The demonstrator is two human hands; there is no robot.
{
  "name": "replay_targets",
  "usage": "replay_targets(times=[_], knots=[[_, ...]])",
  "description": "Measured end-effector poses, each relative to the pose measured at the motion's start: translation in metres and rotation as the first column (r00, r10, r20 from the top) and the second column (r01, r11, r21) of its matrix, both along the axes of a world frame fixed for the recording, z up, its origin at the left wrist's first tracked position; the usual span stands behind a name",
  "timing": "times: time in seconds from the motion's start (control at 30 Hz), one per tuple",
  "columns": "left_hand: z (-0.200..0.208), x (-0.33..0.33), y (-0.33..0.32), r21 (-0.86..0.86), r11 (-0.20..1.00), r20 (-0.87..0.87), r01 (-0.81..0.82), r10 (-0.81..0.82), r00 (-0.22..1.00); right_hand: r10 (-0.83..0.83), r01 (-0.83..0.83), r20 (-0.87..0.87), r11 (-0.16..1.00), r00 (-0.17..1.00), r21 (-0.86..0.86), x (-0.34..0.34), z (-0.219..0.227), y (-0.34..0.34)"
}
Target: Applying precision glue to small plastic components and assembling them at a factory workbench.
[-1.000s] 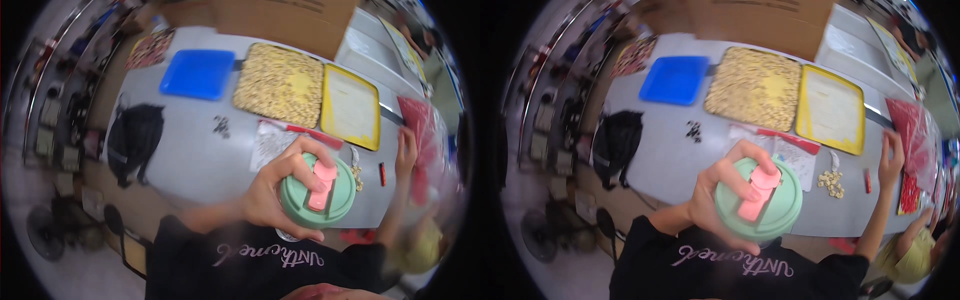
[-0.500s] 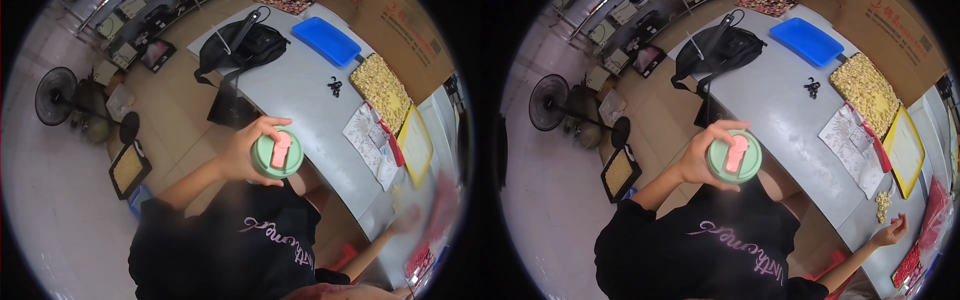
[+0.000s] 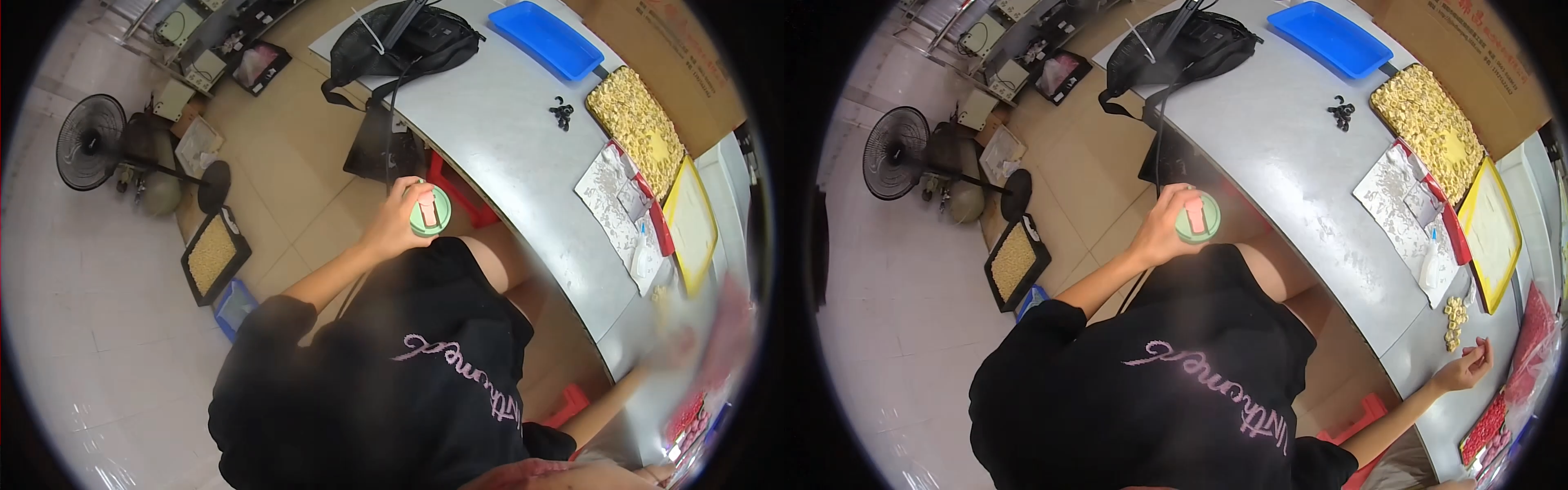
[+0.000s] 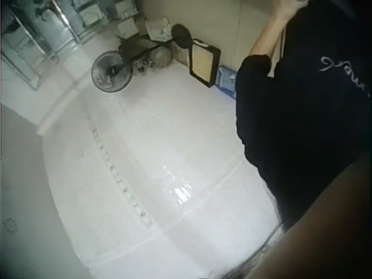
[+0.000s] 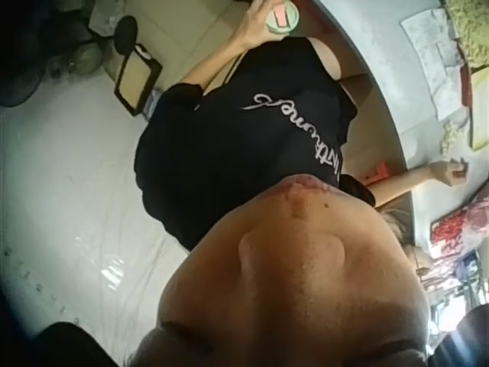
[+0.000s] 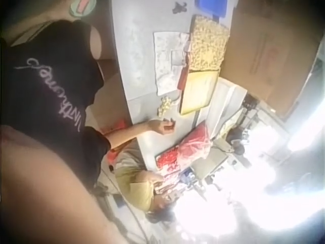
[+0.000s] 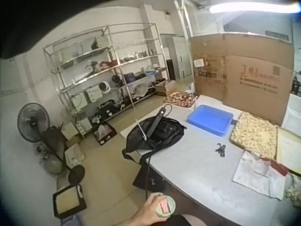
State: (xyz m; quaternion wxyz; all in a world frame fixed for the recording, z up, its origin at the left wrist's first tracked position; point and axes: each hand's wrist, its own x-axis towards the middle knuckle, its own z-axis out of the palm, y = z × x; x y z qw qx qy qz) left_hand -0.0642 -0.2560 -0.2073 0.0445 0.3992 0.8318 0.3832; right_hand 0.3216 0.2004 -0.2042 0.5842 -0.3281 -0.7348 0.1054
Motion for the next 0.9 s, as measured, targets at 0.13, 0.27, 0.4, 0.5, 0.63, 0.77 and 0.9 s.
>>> replay_targets(times=[0.13, 0.27, 0.4, 0.5, 0.63, 0.77, 0.9], knots=[[-0.027, -0.001, 0.027, -0.038, 0.997, 0.074, -0.061, 0.064, 0.995, -0.027, 0.027, 0.060, 1.000, 0.998, 0.007, -0.002, 0.003, -0.003], [-0.049, -0.006, 0.069, -0.278, 0.918, 0.153, -0.283, 0.333, 0.930, -0.073, 0.068, 0.127, 0.997, 0.989, 0.048, -0.001, -0.008, 0.003], [-0.112, -0.010, 0.113, -0.070, 0.859, 0.198, -0.507, 0.510, 0.837, -0.081, 0.074, 0.177, 0.996, 0.981, 0.045, 0.011, -0.012, 0.018], [-0.134, -0.015, 0.139, -0.141, 0.762, 0.339, -0.632, 0.637, 0.693, -0.105, 0.121, 0.115, 0.982, 0.988, -0.143, 0.004, -0.006, 0.013], [-0.136, -0.023, 0.141, 0.104, 0.567, 0.566, -0.817, 0.641, 0.517, -0.131, 0.140, 0.112, 0.987, 0.985, -0.083, -0.016, 0.004, -0.008], [-0.107, -0.038, 0.142, 0.184, 0.362, 0.627, -0.914, 0.673, 0.393, -0.183, 0.188, 0.125, 0.982, 0.975, -0.030, -0.013, 0.012, -0.007], [-0.106, -0.061, 0.130, 0.357, 0.196, 0.701, -0.913, 0.589, 0.401, -0.237, 0.239, 0.204, 0.971, 0.950, 0.013, -0.024, 0.011, -0.014]])
